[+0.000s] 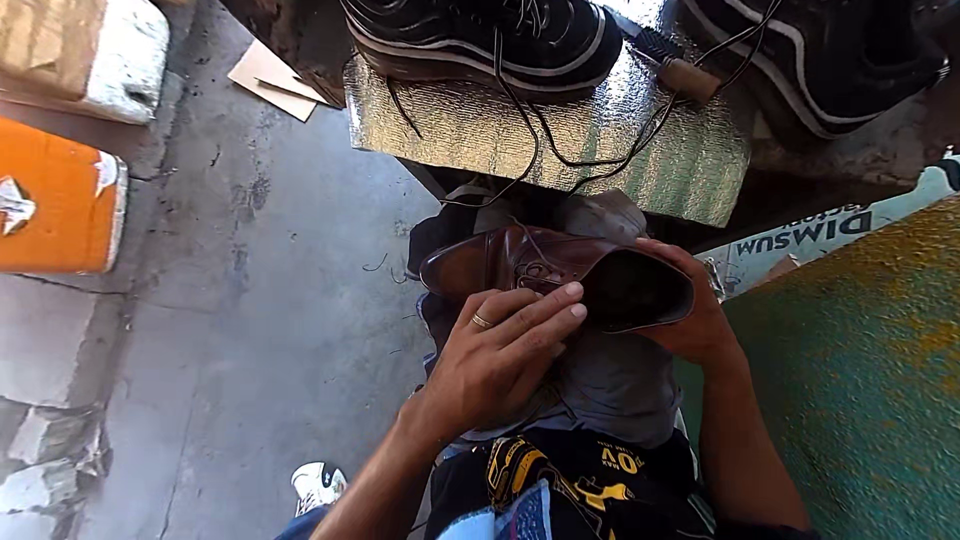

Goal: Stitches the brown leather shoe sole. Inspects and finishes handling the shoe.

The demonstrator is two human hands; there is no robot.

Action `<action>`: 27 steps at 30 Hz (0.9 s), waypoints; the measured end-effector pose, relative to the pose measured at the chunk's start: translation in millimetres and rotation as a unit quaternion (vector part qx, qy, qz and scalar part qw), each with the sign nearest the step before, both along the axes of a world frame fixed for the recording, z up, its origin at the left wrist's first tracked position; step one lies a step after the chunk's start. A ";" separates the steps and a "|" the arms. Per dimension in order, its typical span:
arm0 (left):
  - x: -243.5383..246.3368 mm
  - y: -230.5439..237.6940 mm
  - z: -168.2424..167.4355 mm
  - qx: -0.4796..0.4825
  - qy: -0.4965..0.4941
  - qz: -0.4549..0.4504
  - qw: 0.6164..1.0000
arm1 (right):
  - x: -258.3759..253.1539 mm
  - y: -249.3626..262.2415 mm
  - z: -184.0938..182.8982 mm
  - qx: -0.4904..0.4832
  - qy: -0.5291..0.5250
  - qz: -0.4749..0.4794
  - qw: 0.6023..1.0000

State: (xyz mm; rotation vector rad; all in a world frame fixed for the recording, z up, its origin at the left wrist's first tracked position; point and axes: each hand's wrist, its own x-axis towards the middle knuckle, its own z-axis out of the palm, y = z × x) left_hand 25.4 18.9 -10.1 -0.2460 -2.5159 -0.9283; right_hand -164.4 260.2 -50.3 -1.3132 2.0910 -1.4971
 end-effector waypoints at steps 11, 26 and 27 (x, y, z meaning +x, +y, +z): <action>25.9 -30.0 -21.6 0.107 0.011 0.238 0.965 | 8.9 -10.4 40.3 -0.038 0.138 -0.003 0.990; -6.8 -24.0 131.9 -0.355 -0.100 -0.064 0.927 | 28.0 -59.3 111.7 -0.029 0.270 0.050 0.961; -8.1 -25.0 135.0 -0.378 -0.118 -0.065 0.916 | 26.8 -58.7 111.8 -0.027 0.273 0.044 0.961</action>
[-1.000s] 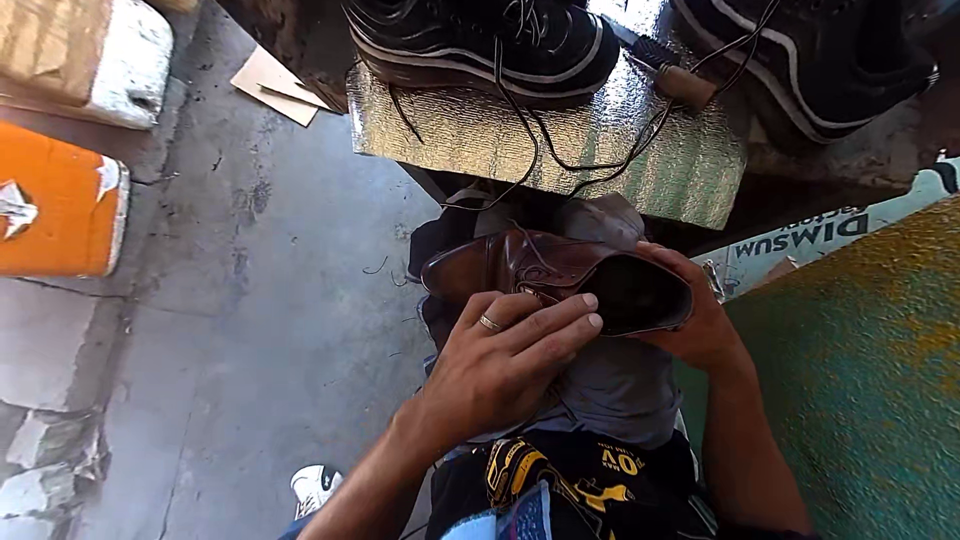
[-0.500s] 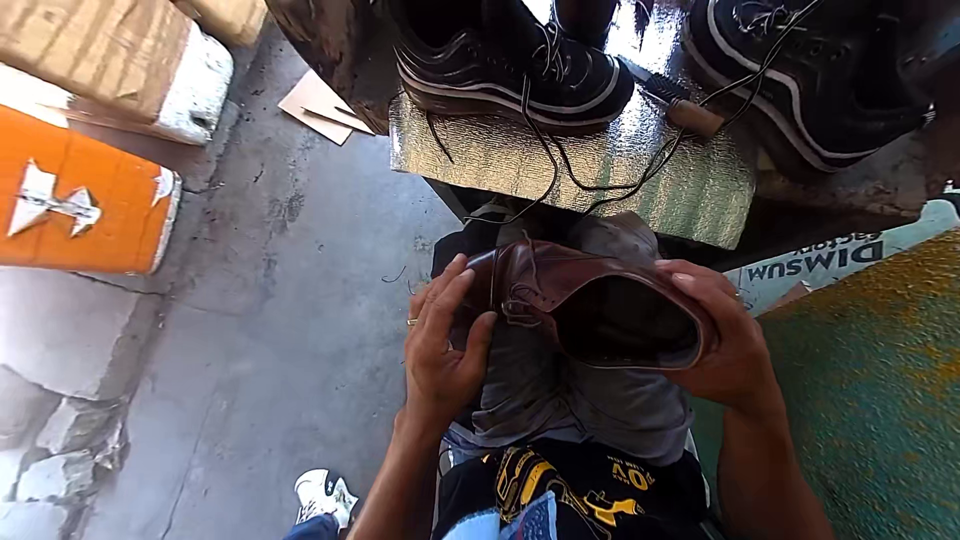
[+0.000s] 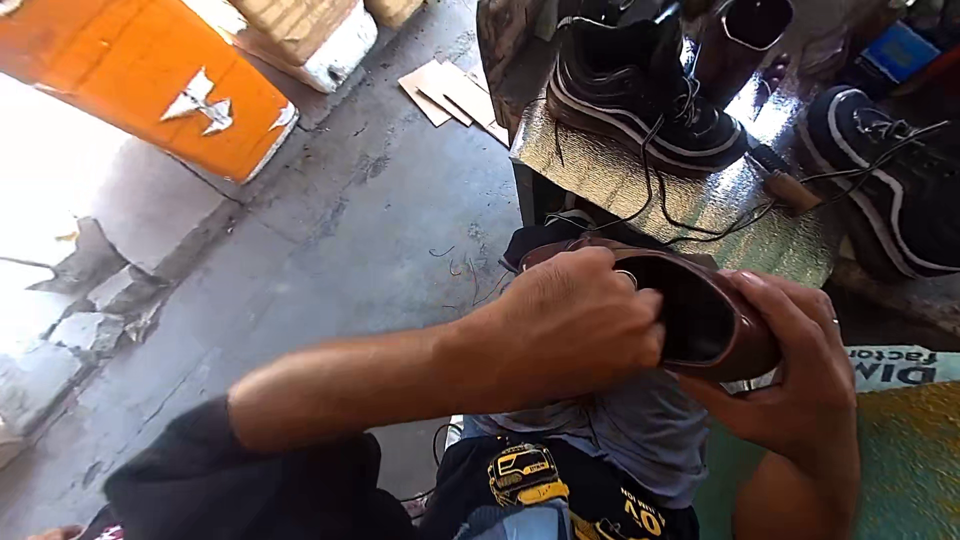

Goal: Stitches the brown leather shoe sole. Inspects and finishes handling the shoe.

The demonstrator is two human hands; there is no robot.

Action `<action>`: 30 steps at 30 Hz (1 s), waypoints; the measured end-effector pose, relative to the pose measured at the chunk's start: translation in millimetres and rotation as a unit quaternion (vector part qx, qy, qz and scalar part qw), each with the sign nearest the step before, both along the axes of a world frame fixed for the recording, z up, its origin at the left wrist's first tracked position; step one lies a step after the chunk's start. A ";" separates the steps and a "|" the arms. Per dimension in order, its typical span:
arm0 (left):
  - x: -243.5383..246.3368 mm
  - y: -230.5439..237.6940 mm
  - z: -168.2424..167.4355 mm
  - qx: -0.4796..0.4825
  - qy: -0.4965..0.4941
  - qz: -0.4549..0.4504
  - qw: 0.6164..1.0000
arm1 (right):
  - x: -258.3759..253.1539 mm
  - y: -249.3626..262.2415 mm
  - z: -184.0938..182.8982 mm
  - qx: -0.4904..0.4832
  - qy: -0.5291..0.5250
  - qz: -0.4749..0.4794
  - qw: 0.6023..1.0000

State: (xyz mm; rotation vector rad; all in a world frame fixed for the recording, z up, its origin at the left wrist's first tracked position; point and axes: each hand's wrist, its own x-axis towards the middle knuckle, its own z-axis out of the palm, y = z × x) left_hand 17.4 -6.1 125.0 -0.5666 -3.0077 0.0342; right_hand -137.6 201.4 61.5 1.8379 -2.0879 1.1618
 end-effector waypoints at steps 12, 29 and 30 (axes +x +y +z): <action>48.0 -34.1 -13.3 -0.020 0.045 0.053 0.997 | -7.3 10.1 -11.0 0.019 -0.025 -0.024 0.999; 28.1 -32.5 -68.5 0.089 0.230 -0.028 0.969 | -21.5 27.5 -31.2 0.070 -0.082 -0.040 0.993; 20.6 -28.9 -75.1 0.104 0.248 -0.035 0.962 | -25.7 31.6 -29.3 0.089 -0.084 -0.047 0.991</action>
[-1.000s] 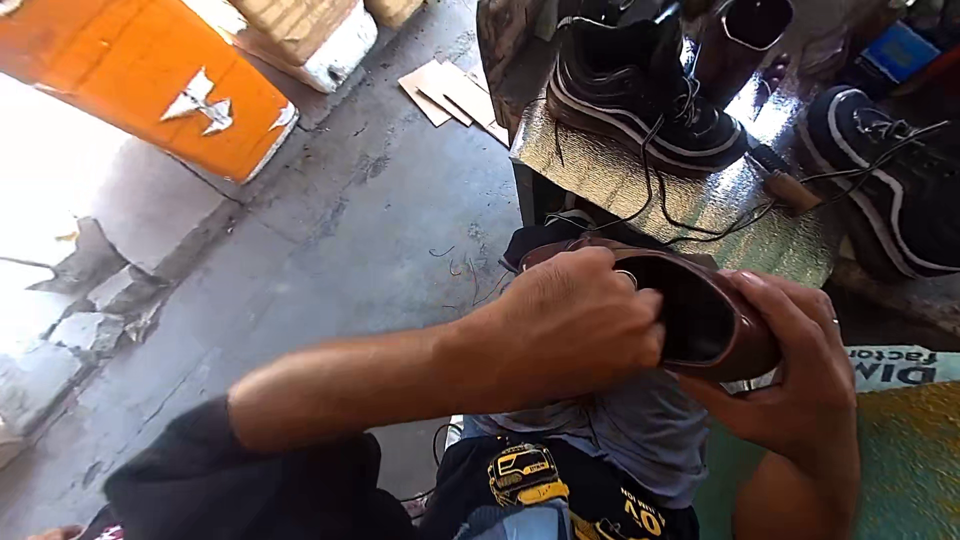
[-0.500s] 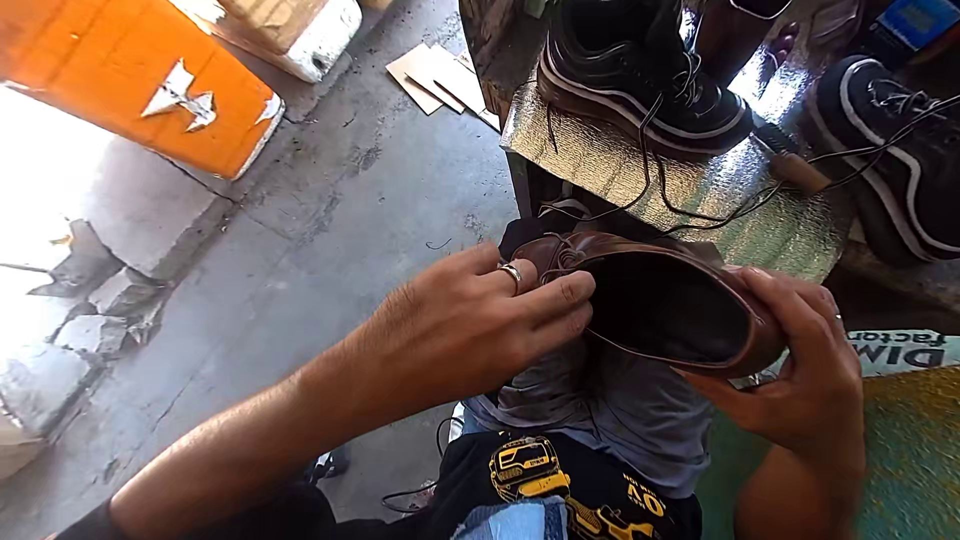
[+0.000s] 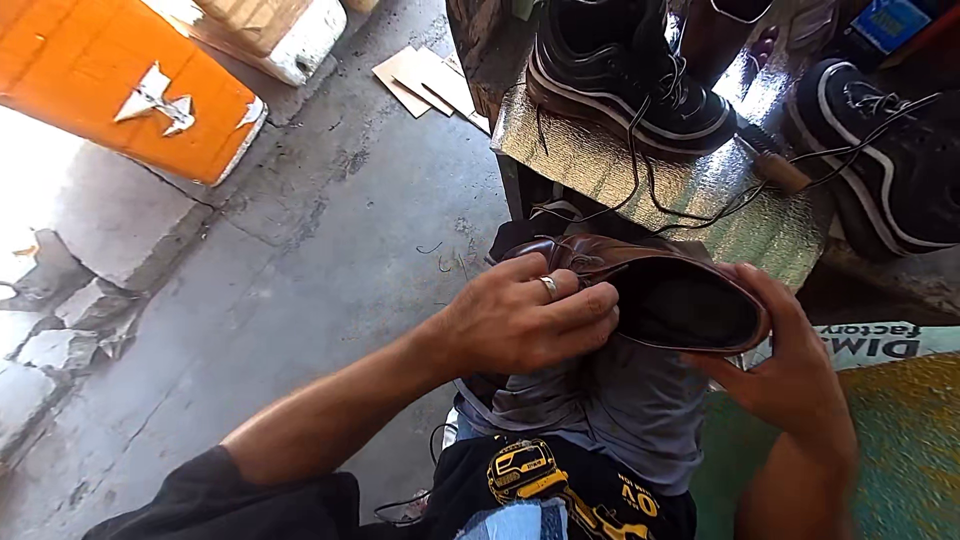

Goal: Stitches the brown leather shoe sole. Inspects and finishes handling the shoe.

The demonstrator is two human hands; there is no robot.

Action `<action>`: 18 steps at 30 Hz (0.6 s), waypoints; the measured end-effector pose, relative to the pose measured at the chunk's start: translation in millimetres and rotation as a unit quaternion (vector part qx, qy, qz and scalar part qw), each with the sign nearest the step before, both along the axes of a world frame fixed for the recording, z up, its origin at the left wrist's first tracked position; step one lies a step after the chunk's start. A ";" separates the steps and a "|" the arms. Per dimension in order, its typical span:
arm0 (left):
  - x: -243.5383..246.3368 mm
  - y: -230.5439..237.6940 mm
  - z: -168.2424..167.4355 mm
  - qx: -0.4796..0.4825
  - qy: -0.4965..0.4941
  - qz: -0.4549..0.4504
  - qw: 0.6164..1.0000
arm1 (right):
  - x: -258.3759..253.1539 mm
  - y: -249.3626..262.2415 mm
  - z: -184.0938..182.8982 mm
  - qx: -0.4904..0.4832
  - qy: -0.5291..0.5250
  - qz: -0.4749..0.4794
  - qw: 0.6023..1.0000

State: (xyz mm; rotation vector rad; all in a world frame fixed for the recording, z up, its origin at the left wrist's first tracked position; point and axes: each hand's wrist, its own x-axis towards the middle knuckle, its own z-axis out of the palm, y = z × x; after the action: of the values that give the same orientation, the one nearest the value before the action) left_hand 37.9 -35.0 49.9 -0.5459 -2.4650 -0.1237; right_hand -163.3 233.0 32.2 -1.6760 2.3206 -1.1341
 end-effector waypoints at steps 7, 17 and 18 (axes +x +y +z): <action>-34.4 25.2 -36.1 0.038 0.037 -0.033 0.998 | 17.5 1.4 54.4 0.071 0.080 0.093 0.990; -36.8 38.1 -51.5 0.112 0.058 -0.003 0.992 | -5.3 -97.9 18.6 0.329 0.110 0.312 0.885; -38.6 41.5 -51.7 0.119 0.058 -0.003 0.991 | -1.6 -100.0 17.1 0.356 0.106 0.287 0.883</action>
State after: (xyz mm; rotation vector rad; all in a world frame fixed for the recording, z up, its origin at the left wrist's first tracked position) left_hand -0.7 6.5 -1.8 -0.4425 -2.2946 -0.3730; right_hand -164.8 133.0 49.2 -1.9753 1.7552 0.0263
